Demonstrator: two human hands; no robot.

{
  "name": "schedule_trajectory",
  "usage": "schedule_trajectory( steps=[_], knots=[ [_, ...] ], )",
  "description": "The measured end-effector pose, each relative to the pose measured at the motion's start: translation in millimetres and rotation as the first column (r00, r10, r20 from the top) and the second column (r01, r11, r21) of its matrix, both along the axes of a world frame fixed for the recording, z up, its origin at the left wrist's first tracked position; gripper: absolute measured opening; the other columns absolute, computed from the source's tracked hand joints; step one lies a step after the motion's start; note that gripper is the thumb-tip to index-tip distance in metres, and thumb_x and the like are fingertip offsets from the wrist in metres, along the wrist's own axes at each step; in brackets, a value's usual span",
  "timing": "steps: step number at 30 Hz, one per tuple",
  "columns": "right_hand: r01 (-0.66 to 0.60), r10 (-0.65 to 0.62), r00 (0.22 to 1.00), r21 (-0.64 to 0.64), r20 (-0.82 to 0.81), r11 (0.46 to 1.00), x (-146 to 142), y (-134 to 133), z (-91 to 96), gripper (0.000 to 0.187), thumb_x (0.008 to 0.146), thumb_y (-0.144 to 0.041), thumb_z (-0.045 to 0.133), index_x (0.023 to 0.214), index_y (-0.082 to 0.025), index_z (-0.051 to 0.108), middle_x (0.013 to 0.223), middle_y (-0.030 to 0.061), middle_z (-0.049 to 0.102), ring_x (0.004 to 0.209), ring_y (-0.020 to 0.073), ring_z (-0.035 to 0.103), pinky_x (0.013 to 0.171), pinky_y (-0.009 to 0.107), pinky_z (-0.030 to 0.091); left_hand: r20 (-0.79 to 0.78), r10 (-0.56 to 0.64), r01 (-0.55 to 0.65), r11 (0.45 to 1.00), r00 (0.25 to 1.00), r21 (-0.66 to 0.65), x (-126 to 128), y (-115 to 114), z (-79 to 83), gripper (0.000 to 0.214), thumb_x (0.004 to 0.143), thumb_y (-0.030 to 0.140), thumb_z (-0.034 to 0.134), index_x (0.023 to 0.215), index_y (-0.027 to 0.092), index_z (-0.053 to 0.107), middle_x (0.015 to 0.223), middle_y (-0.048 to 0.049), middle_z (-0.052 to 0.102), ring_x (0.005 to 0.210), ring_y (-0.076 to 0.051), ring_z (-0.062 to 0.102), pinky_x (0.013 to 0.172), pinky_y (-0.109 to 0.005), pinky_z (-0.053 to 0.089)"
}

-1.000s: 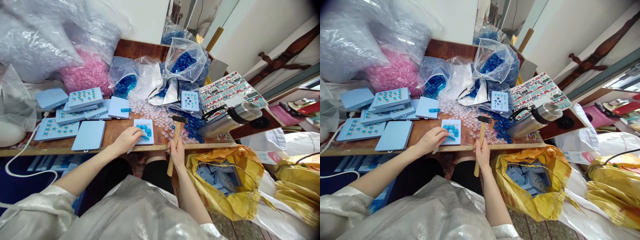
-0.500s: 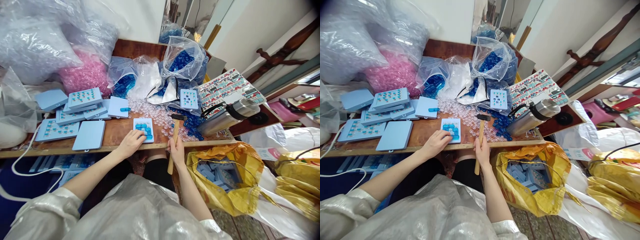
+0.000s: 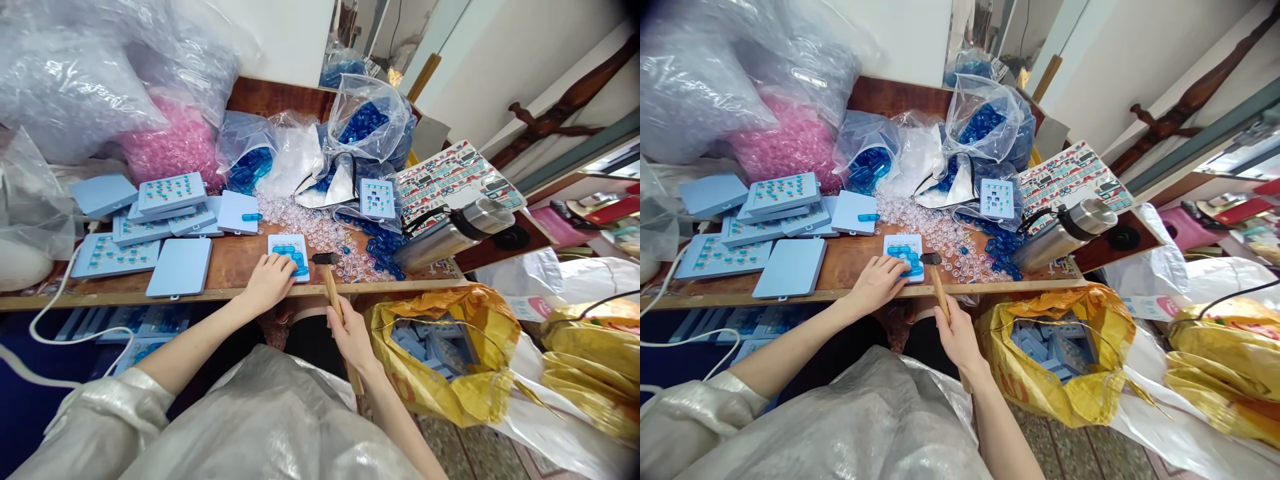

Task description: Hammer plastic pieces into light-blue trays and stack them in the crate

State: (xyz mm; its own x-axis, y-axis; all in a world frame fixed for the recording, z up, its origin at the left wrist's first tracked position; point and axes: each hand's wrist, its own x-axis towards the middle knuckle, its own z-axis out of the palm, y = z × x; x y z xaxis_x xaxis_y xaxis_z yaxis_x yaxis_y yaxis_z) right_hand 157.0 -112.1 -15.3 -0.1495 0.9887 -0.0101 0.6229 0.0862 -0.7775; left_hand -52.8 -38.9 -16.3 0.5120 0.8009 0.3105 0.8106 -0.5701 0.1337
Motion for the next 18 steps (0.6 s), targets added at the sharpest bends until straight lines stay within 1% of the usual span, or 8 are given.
schedule_trajectory(
  steps=[3, 6, 9, 11, 14, 18],
  knots=[
    [0.034, -0.036, 0.998, -0.052, -0.057, 0.998, -4, -5, -4.5, 0.039, 0.089, -0.038, 0.035, 0.118, -0.014, 0.046, 0.060, -0.0021, 0.052, 0.053, 0.0123, 0.053, 0.055, 0.023, 0.043, -0.091, 0.039, -0.040, 0.999, 0.995, -0.016, 5, 3, 8.0, 0.015, 0.085, 0.026, 0.045, 0.091, 0.016, 0.055, 0.090, -0.0090, 0.056, 0.088, -0.024, 0.048, 0.072, -0.036, 0.033],
    [0.051, -0.054, 0.998, -0.057, -0.038, 0.997, -4, -7, -5.4, 0.039, 0.089, -0.038, 0.035, 0.118, -0.014, 0.046, 0.060, -0.0019, 0.052, 0.053, 0.0125, 0.052, 0.055, 0.023, 0.043, -0.115, 0.028, -0.033, 0.999, 0.993, -0.035, 6, 6, 12.1, 0.013, 0.084, 0.026, 0.046, 0.086, 0.016, 0.055, 0.087, -0.0090, 0.054, 0.087, -0.024, 0.047, 0.073, -0.036, 0.033],
    [0.029, -0.028, 0.999, -0.056, 0.016, 0.998, -3, -9, -4.4, 0.034, 0.089, -0.035, 0.035, 0.114, -0.016, 0.050, 0.061, -0.0010, 0.053, 0.055, 0.0136, 0.053, 0.057, 0.024, 0.043, -0.078, 0.048, -0.051, 0.998, 0.996, -0.035, 4, 7, 10.3, 0.012, 0.082, 0.028, 0.049, 0.085, 0.017, 0.054, 0.090, -0.0087, 0.053, 0.088, -0.024, 0.046, 0.073, -0.036, 0.034],
    [0.014, -0.014, 1.000, -0.078, 0.005, 0.997, -2, -11, -4.1, 0.033, 0.089, -0.035, 0.035, 0.113, -0.018, 0.050, 0.060, -0.0015, 0.052, 0.054, 0.0134, 0.053, 0.055, 0.023, 0.043, -0.045, 0.042, -0.044, 0.999, 0.998, -0.031, 3, 7, 7.0, 0.014, 0.082, 0.030, 0.051, 0.088, 0.018, 0.054, 0.091, -0.0082, 0.052, 0.089, -0.024, 0.045, 0.072, -0.035, 0.035],
    [0.025, -0.035, 0.997, -0.129, -0.071, 0.991, -2, -13, -5.0, 0.034, 0.089, -0.037, 0.035, 0.115, -0.019, 0.049, 0.058, -0.0031, 0.050, 0.048, 0.0116, 0.050, 0.048, 0.021, 0.042, -0.010, 0.017, -0.017, 1.000, 1.000, -0.019, 1, 7, 2.6, 0.016, 0.081, 0.031, 0.054, 0.092, 0.019, 0.053, 0.091, -0.0078, 0.053, 0.088, -0.024, 0.046, 0.071, -0.035, 0.036],
    [0.013, -0.050, 0.980, -0.188, -0.193, 0.982, -5, -15, -7.9, 0.036, 0.088, -0.039, 0.036, 0.114, -0.019, 0.049, 0.057, -0.0046, 0.048, 0.043, 0.0089, 0.046, 0.043, 0.019, 0.039, 0.022, -0.009, 0.009, 1.000, 1.000, -0.021, 0, 9, 0.6, 0.012, 0.081, 0.028, 0.054, 0.087, 0.018, 0.053, 0.089, -0.0074, 0.052, 0.085, -0.023, 0.046, 0.069, -0.034, 0.037]
  ],
)
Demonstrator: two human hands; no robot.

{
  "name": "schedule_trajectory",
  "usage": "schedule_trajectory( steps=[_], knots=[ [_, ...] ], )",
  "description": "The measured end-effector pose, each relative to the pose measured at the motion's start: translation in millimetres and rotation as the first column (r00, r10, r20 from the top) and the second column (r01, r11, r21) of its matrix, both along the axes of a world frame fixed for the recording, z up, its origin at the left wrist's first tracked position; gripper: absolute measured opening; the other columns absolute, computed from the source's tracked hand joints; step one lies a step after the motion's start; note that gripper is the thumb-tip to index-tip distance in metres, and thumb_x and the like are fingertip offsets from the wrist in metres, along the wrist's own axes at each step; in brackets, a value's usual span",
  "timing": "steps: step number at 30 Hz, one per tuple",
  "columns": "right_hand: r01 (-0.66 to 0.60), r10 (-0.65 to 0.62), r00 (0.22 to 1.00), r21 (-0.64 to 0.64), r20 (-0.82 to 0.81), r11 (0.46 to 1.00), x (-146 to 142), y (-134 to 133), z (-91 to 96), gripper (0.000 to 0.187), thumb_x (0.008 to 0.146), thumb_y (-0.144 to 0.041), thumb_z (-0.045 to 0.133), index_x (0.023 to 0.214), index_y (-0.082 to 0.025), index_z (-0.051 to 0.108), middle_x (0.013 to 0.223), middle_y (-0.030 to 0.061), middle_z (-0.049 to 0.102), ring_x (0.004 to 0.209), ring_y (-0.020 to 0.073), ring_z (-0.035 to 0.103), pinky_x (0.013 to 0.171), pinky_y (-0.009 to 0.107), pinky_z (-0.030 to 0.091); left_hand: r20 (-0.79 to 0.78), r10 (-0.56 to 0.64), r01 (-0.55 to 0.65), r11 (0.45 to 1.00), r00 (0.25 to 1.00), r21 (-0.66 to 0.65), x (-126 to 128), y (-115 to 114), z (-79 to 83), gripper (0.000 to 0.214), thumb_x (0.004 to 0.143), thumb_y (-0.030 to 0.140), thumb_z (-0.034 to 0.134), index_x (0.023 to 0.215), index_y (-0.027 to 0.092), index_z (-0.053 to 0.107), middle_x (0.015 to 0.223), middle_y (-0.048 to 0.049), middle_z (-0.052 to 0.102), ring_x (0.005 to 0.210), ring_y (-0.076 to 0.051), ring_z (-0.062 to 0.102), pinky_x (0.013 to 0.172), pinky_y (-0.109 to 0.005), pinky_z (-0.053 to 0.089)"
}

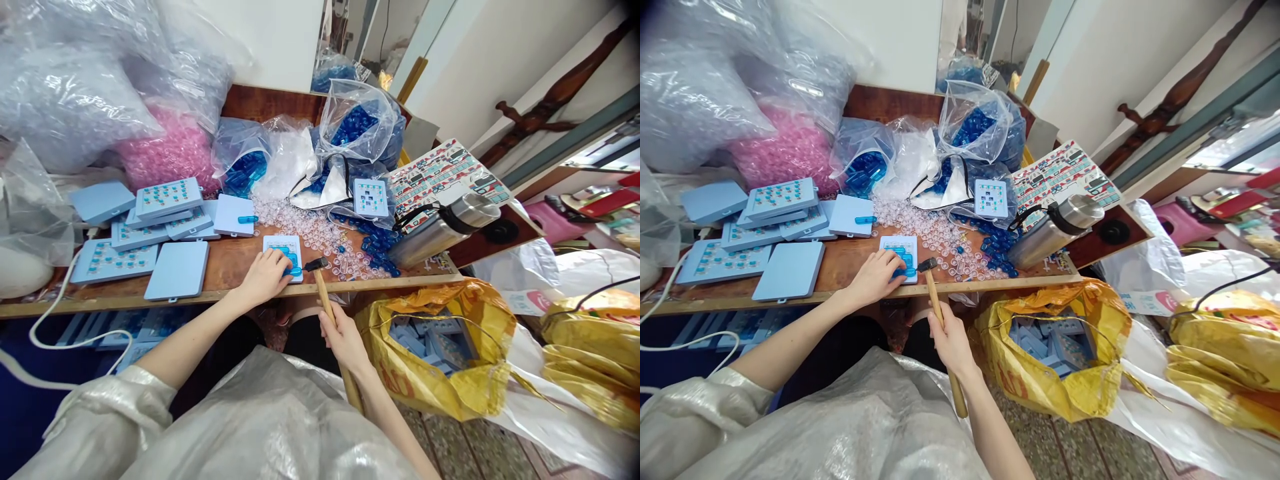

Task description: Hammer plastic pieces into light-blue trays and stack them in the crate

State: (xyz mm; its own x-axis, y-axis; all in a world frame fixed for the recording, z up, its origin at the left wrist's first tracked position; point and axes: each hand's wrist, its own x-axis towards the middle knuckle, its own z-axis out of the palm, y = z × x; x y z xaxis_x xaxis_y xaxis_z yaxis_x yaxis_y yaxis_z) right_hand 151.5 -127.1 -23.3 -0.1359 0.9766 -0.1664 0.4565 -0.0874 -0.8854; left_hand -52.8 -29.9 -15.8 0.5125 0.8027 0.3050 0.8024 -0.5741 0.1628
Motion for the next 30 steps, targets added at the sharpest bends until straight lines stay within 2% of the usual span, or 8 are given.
schedule_trajectory(
  steps=[6, 13, 16, 18, 20, 24, 27, 30],
  knots=[
    [-0.048, 0.048, 0.999, 0.019, -0.020, 0.999, -11, -1, -2.5, 0.034, 0.088, -0.038, 0.037, 0.113, -0.019, 0.051, 0.058, -0.0040, 0.049, 0.045, 0.0088, 0.048, 0.043, 0.018, 0.040, 0.043, -0.022, 0.023, 1.000, 0.999, -0.005, -4, 0, -1.2, 0.011, 0.083, 0.024, 0.050, 0.090, 0.017, 0.052, 0.090, -0.0075, 0.052, 0.087, -0.022, 0.046, 0.072, -0.034, 0.040],
    [0.052, -0.054, 0.998, 0.055, 0.031, 0.997, -10, -3, -5.2, 0.032, 0.088, -0.035, 0.038, 0.112, -0.018, 0.050, 0.059, -0.0034, 0.052, 0.045, 0.0095, 0.050, 0.045, 0.020, 0.043, -0.032, -0.012, 0.012, 1.000, 0.999, 0.009, -9, 0, 3.4, 0.013, 0.082, 0.026, 0.052, 0.087, 0.015, 0.053, 0.091, -0.0093, 0.050, 0.088, -0.023, 0.045, 0.074, -0.035, 0.043],
    [0.109, -0.112, 0.994, 0.101, 0.020, 0.989, -13, 9, -3.5, 0.024, 0.085, -0.035, 0.044, 0.102, -0.019, 0.050, 0.073, -0.0001, 0.060, 0.051, 0.0107, 0.055, 0.049, 0.022, 0.046, -0.075, -0.018, 0.019, 1.000, 0.997, 0.005, -10, 4, 6.1, 0.013, 0.080, 0.028, 0.053, 0.083, 0.016, 0.053, 0.086, -0.0092, 0.049, 0.085, -0.023, 0.045, 0.072, -0.036, 0.043],
    [0.133, -0.139, 0.990, 0.217, 0.011, 0.967, -19, 26, -1.4, 0.015, 0.083, -0.031, 0.047, 0.093, -0.020, 0.049, 0.086, 0.0029, 0.062, 0.068, 0.0140, 0.060, 0.061, 0.026, 0.048, -0.072, -0.034, 0.033, 0.999, 0.997, -0.008, -11, 7, 6.4, 0.013, 0.079, 0.029, 0.054, 0.082, 0.016, 0.053, 0.085, -0.0085, 0.048, 0.085, -0.023, 0.045, 0.072, -0.035, 0.043],
    [0.100, -0.116, 0.993, 0.332, 0.029, 0.938, -26, 47, -0.1, 0.013, 0.081, -0.026, 0.048, 0.093, -0.020, 0.048, 0.094, 0.0047, 0.062, 0.087, 0.0173, 0.060, 0.077, 0.031, 0.047, -0.042, -0.052, 0.052, 0.999, 0.998, -0.018, -12, 8, 5.1, 0.013, 0.079, 0.029, 0.054, 0.083, 0.016, 0.053, 0.085, -0.0081, 0.048, 0.085, -0.022, 0.045, 0.073, -0.035, 0.043],
    [-0.036, -0.026, 0.986, 0.365, 0.164, 0.930, -37, 82, -1.8, 0.012, 0.075, -0.021, 0.051, 0.086, -0.020, 0.046, 0.085, 0.0035, 0.060, 0.083, 0.0192, 0.058, 0.075, 0.032, 0.044, 0.065, -0.077, 0.078, 0.997, 0.995, -0.021, -16, 8, -0.3, 0.014, 0.081, 0.029, 0.052, 0.085, 0.016, 0.053, 0.086, -0.0081, 0.048, 0.086, -0.022, 0.045, 0.076, -0.037, 0.044],
    [-0.108, 0.019, 0.973, 0.374, 0.232, 0.921, -41, 90, -2.4, 0.009, 0.074, -0.020, 0.052, 0.081, -0.020, 0.046, 0.083, 0.0030, 0.057, 0.081, 0.0189, 0.056, 0.074, 0.031, 0.043, 0.143, -0.086, 0.090, 0.996, 0.986, -0.025, -21, 6, -4.5, 0.015, 0.081, 0.028, 0.052, 0.089, 0.016, 0.053, 0.089, -0.0083, 0.048, 0.089, -0.022, 0.045, 0.078, -0.037, 0.044],
    [-0.127, 0.047, 0.978, 0.401, 0.204, 0.907, -43, 87, 0.6, 0.010, 0.075, -0.020, 0.052, 0.083, -0.020, 0.046, 0.084, 0.0028, 0.057, 0.082, 0.0178, 0.056, 0.074, 0.030, 0.043, 0.215, -0.103, 0.113, 0.993, 0.971, -0.037, -26, 4, -7.5, 0.016, 0.082, 0.026, 0.051, 0.094, 0.016, 0.053, 0.095, -0.0088, 0.049, 0.092, -0.021, 0.046, 0.081, -0.037, 0.044]
  ],
)
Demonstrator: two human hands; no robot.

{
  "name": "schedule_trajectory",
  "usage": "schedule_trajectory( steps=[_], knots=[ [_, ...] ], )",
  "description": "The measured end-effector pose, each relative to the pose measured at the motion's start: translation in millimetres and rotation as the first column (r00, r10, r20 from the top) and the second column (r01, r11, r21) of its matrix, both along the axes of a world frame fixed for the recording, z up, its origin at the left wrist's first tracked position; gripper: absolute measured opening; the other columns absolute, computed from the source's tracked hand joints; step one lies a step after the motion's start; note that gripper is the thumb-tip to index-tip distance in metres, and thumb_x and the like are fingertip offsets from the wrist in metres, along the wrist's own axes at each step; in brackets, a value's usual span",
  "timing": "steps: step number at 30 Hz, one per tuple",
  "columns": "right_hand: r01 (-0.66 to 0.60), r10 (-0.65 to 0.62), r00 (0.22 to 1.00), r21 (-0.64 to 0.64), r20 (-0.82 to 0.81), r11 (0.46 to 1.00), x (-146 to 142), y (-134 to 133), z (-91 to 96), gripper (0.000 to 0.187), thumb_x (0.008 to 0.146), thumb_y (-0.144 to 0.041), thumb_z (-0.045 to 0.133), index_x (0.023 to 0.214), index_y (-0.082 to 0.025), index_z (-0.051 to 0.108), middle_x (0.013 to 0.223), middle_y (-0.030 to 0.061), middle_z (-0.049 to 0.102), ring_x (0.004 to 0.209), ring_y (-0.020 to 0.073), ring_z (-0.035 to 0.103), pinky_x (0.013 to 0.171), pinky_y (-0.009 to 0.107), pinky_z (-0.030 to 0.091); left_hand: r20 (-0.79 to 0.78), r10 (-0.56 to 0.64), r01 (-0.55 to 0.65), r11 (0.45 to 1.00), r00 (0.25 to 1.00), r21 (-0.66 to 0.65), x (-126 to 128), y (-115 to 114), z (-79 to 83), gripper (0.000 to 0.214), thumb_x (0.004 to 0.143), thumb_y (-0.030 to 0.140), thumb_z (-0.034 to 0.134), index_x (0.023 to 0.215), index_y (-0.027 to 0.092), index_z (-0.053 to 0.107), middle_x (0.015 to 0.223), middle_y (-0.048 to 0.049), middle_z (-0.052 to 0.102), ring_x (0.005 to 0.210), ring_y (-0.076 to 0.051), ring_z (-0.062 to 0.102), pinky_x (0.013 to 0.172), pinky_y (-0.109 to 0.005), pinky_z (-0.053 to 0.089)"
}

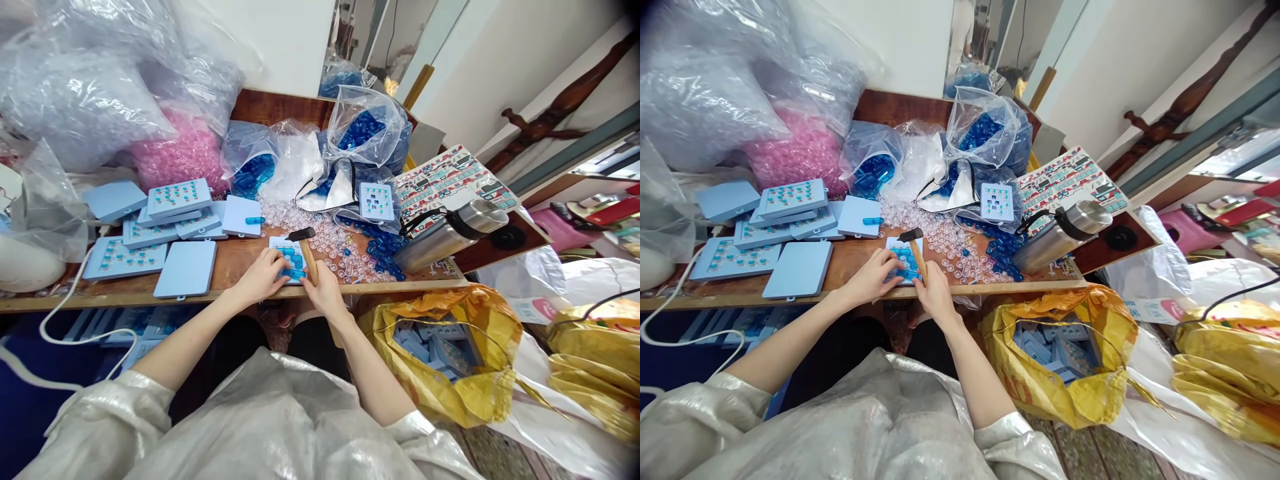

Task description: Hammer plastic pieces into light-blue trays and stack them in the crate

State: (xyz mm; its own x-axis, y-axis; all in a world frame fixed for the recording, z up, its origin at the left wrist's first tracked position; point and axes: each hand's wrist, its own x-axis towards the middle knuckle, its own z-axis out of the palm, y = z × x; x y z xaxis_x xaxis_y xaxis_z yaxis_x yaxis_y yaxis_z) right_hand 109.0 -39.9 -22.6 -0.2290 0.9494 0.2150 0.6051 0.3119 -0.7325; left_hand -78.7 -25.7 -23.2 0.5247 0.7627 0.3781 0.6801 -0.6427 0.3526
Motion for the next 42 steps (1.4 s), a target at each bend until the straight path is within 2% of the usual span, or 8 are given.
schedule_trajectory(
  steps=[9, 15, 17, 21, 26, 34, 39, 42],
  knots=[
    [-0.038, 0.038, 0.996, -0.001, 0.076, 0.999, -6, 5, -2.3, 0.007, 0.079, -0.021, 0.047, 0.086, -0.019, 0.050, 0.086, 0.0053, 0.056, 0.081, 0.0189, 0.054, 0.075, 0.031, 0.042, 0.079, 0.005, -0.007, 1.000, 0.997, 0.020, -1, -6, -2.6, 0.012, 0.086, 0.022, 0.045, 0.085, 0.016, 0.056, 0.091, -0.0071, 0.056, 0.091, -0.019, 0.048, 0.082, -0.037, 0.043],
    [0.027, -0.034, 0.995, 0.080, 0.090, 0.996, 8, -24, 30.4, 0.022, 0.088, -0.026, 0.037, 0.104, -0.018, 0.051, 0.094, 0.0084, 0.058, 0.085, 0.0194, 0.056, 0.076, 0.029, 0.041, 0.064, 0.036, -0.037, 0.999, 0.997, 0.012, 1, -6, -2.8, 0.010, 0.085, 0.021, 0.046, 0.082, 0.017, 0.054, 0.093, -0.0074, 0.054, 0.092, -0.020, 0.046, 0.083, -0.035, 0.043],
    [0.059, -0.059, 0.982, 0.006, 0.180, 0.998, 16, -39, 37.0, 0.029, 0.089, -0.027, 0.037, 0.115, -0.019, 0.046, 0.091, 0.0077, 0.061, 0.079, 0.0197, 0.059, 0.069, 0.028, 0.041, 0.066, 0.044, -0.044, 0.999, 0.997, 0.003, 1, -7, -2.4, 0.008, 0.084, 0.021, 0.047, 0.083, 0.017, 0.053, 0.093, -0.0074, 0.053, 0.093, -0.020, 0.046, 0.083, -0.035, 0.042],
    [0.065, 0.002, 0.902, -0.140, 0.431, 0.988, 24, -55, 35.6, 0.027, 0.088, -0.026, 0.038, 0.112, -0.021, 0.050, 0.077, 0.0070, 0.064, 0.067, 0.0219, 0.061, 0.058, 0.026, 0.038, 0.087, 0.063, -0.062, 0.998, 0.994, -0.011, 3, -8, -1.8, 0.004, 0.082, 0.020, 0.049, 0.083, 0.017, 0.051, 0.092, -0.0074, 0.052, 0.091, -0.020, 0.046, 0.080, -0.035, 0.043],
    [0.055, -0.023, 0.943, -0.089, 0.332, 0.995, 20, -56, 34.4, 0.026, 0.091, -0.027, 0.033, 0.111, -0.022, 0.047, 0.087, 0.0068, 0.065, 0.080, 0.0225, 0.062, 0.062, 0.026, 0.039, 0.114, 0.068, -0.066, 0.998, 0.991, -0.021, 3, -10, -3.3, 0.005, 0.083, 0.017, 0.047, 0.085, 0.017, 0.052, 0.091, -0.0064, 0.052, 0.091, -0.020, 0.046, 0.082, -0.035, 0.042],
    [0.093, 0.000, 0.868, -0.162, 0.497, 0.982, 19, -63, 23.1, 0.022, 0.090, -0.028, 0.034, 0.105, -0.020, 0.049, 0.081, 0.0073, 0.066, 0.071, 0.0216, 0.062, 0.055, 0.024, 0.034, 0.082, 0.055, -0.054, 0.998, 0.995, -0.010, 3, -8, -4.6, 0.013, 0.085, 0.023, 0.047, 0.093, 0.017, 0.056, 0.091, -0.0074, 0.053, 0.091, -0.020, 0.045, 0.082, -0.034, 0.042],
    [0.106, 0.001, 0.899, -0.221, 0.438, 0.970, 19, -62, 19.9, 0.029, 0.090, -0.027, 0.033, 0.113, -0.018, 0.048, 0.083, 0.0084, 0.066, 0.074, 0.0226, 0.063, 0.059, 0.026, 0.037, 0.062, 0.063, -0.061, 0.998, 0.996, -0.029, 0, -8, -3.6, 0.016, 0.086, 0.026, 0.046, 0.091, 0.016, 0.057, 0.092, -0.0075, 0.054, 0.093, -0.020, 0.047, 0.083, -0.034, 0.042],
    [0.087, -0.010, 0.953, -0.243, 0.303, 0.966, 27, -55, 17.9, 0.031, 0.089, -0.030, 0.035, 0.116, -0.020, 0.047, 0.088, 0.0073, 0.066, 0.080, 0.0221, 0.062, 0.066, 0.028, 0.041, 0.067, 0.122, -0.122, 0.993, 0.990, -0.007, 4, -7, 0.4, 0.025, 0.086, 0.034, 0.046, 0.100, 0.017, 0.057, 0.107, -0.0103, 0.053, 0.107, -0.023, 0.045, 0.090, -0.038, 0.040]
  ],
)
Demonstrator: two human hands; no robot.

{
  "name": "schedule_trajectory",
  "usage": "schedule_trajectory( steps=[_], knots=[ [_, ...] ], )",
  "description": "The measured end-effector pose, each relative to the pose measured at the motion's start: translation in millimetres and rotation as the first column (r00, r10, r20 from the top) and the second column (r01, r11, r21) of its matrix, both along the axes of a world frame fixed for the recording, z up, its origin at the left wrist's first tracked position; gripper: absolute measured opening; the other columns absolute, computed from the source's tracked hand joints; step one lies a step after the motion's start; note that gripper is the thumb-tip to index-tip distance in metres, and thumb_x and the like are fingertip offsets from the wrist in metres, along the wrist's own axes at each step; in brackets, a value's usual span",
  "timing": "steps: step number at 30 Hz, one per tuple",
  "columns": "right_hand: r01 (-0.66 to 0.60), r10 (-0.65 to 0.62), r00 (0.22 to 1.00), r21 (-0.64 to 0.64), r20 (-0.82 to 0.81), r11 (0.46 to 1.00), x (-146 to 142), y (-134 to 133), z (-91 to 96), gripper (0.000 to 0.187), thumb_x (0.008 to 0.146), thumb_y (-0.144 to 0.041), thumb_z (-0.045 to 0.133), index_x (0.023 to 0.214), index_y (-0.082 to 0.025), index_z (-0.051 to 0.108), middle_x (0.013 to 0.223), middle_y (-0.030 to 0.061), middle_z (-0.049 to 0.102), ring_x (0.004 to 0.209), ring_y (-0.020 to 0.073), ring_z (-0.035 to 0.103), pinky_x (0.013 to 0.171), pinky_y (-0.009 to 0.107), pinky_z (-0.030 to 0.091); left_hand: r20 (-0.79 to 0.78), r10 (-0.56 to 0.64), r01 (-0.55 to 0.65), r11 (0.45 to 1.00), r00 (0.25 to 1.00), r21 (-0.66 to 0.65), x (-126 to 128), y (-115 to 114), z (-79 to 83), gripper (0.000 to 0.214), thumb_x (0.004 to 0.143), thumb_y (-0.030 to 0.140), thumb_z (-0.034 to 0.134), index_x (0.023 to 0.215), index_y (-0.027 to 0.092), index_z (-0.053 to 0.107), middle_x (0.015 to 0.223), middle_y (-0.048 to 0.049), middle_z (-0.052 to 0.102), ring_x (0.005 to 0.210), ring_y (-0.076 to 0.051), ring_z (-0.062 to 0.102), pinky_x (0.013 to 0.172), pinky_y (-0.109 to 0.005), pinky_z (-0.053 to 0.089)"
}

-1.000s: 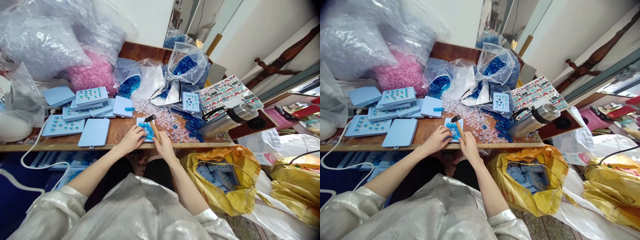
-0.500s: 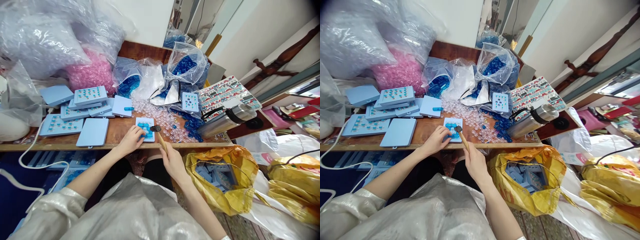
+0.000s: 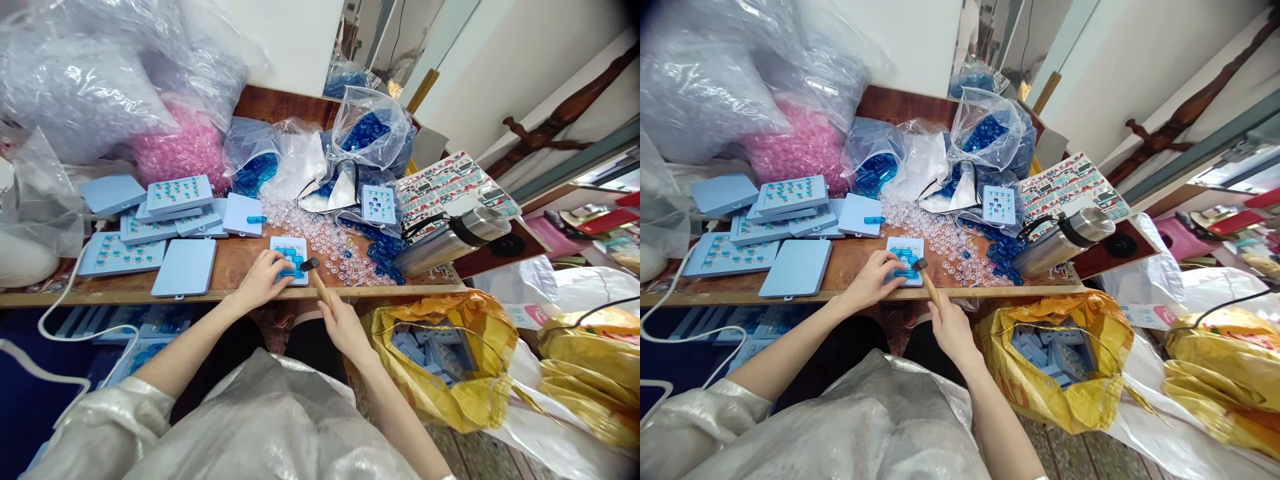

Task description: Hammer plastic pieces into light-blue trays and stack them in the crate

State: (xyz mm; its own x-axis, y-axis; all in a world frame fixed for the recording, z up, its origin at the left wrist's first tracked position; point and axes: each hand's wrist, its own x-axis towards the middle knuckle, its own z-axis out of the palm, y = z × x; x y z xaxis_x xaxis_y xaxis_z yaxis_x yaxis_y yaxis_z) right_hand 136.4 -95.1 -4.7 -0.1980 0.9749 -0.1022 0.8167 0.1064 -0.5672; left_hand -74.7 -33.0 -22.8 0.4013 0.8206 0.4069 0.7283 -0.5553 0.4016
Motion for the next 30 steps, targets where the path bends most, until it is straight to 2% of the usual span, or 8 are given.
schedule_trajectory(
  steps=[4, 7, 9, 12, 15, 19, 25, 30],
  knots=[
    [0.167, -0.150, 0.959, 0.055, -0.240, 0.984, 15, 9, -1.6, 0.030, 0.088, -0.036, 0.036, 0.110, -0.020, 0.051, 0.098, 0.0067, 0.064, 0.088, 0.0208, 0.060, 0.076, 0.030, 0.043, -0.154, 0.067, -0.062, 0.997, 0.986, 0.039, 20, 5, 1.3, 0.059, 0.083, 0.048, 0.045, 0.129, 0.013, 0.039, 0.138, -0.0168, 0.033, 0.131, -0.031, 0.020, 0.105, -0.052, 0.016],
    [0.236, -0.210, 0.914, 0.033, -0.346, 0.971, 21, 13, -7.0, 0.031, 0.086, -0.040, 0.039, 0.105, -0.019, 0.052, 0.091, 0.0052, 0.064, 0.080, 0.0189, 0.060, 0.072, 0.030, 0.044, -0.261, -0.091, 0.068, 0.993, 0.961, -0.099, 27, 13, -3.2, 0.071, 0.082, 0.056, 0.040, 0.136, 0.011, 0.029, 0.144, -0.0169, 0.024, 0.135, -0.031, 0.011, 0.107, -0.054, 0.004],
    [0.225, -0.228, 0.873, -0.058, -0.432, 0.973, 21, 16, -13.1, 0.033, 0.085, -0.043, 0.041, 0.105, -0.019, 0.051, 0.076, 0.0019, 0.062, 0.061, 0.0153, 0.058, 0.060, 0.028, 0.045, -0.174, -0.132, 0.099, 0.978, 0.976, -0.184, 22, 18, -6.0, 0.069, 0.083, 0.057, 0.035, 0.137, 0.014, 0.028, 0.146, -0.0148, 0.019, 0.136, -0.028, 0.008, 0.108, -0.050, 0.007],
    [0.180, -0.253, 0.758, -0.181, -0.600, 0.967, 13, 27, -22.9, 0.034, 0.082, -0.045, 0.045, 0.104, -0.019, 0.050, 0.078, 0.0019, 0.062, 0.056, 0.0128, 0.056, 0.054, 0.026, 0.046, 0.109, 0.146, -0.121, 0.969, 0.983, -0.213, 7, 16, -9.4, 0.059, 0.088, 0.051, 0.029, 0.136, 0.016, 0.029, 0.146, -0.0134, 0.020, 0.136, -0.024, 0.011, 0.109, -0.044, 0.016],
    [0.146, -0.237, 0.649, -0.186, -0.723, 0.971, -1, 44, -30.9, 0.034, 0.078, -0.045, 0.051, 0.100, -0.019, 0.054, 0.104, 0.0075, 0.061, 0.084, 0.0174, 0.061, 0.073, 0.032, 0.050, 0.228, 0.364, -0.281, 0.902, 0.903, -0.328, 3, 5, -14.5, 0.058, 0.087, 0.048, 0.034, 0.133, 0.012, 0.031, 0.140, -0.0174, 0.031, 0.133, -0.027, 0.021, 0.108, -0.047, 0.018],
    [0.081, -0.152, 0.647, -0.131, -0.748, 0.988, -13, 59, -40.4, 0.034, 0.077, -0.045, 0.054, 0.097, -0.019, 0.058, 0.112, 0.0063, 0.061, 0.103, 0.0219, 0.056, 0.091, 0.039, 0.042, 0.326, 0.343, -0.176, 0.877, 0.881, -0.447, 18, -7, -20.1, 0.062, 0.082, 0.048, 0.045, 0.133, 0.014, 0.031, 0.141, -0.0172, 0.029, 0.134, -0.029, 0.019, 0.108, -0.048, 0.016],
    [0.079, -0.208, 0.526, -0.196, -0.824, 0.977, -11, 56, -42.8, 0.036, 0.075, -0.046, 0.058, 0.100, -0.020, 0.059, 0.109, 0.0061, 0.063, 0.102, 0.0230, 0.057, 0.094, 0.041, 0.042, 0.606, 0.502, -0.123, 0.822, 0.616, -0.557, 33, 4, -16.3, 0.060, 0.079, 0.037, 0.052, 0.132, 0.017, 0.032, 0.135, -0.0129, 0.038, 0.126, -0.024, 0.035, 0.106, -0.041, 0.026],
    [0.107, -0.312, 0.397, -0.294, -0.863, 0.950, -9, 55, -37.8, 0.036, 0.072, -0.045, 0.063, 0.096, -0.019, 0.060, 0.102, 0.0071, 0.066, 0.096, 0.0222, 0.061, 0.091, 0.041, 0.045, 0.723, 0.524, 0.286, 0.683, 0.450, -0.672, 3, -26, -1.5, 0.079, 0.073, 0.033, 0.059, 0.140, 0.021, 0.018, 0.137, -0.0108, 0.039, 0.121, -0.026, 0.042, 0.099, -0.040, 0.036]
  ],
)
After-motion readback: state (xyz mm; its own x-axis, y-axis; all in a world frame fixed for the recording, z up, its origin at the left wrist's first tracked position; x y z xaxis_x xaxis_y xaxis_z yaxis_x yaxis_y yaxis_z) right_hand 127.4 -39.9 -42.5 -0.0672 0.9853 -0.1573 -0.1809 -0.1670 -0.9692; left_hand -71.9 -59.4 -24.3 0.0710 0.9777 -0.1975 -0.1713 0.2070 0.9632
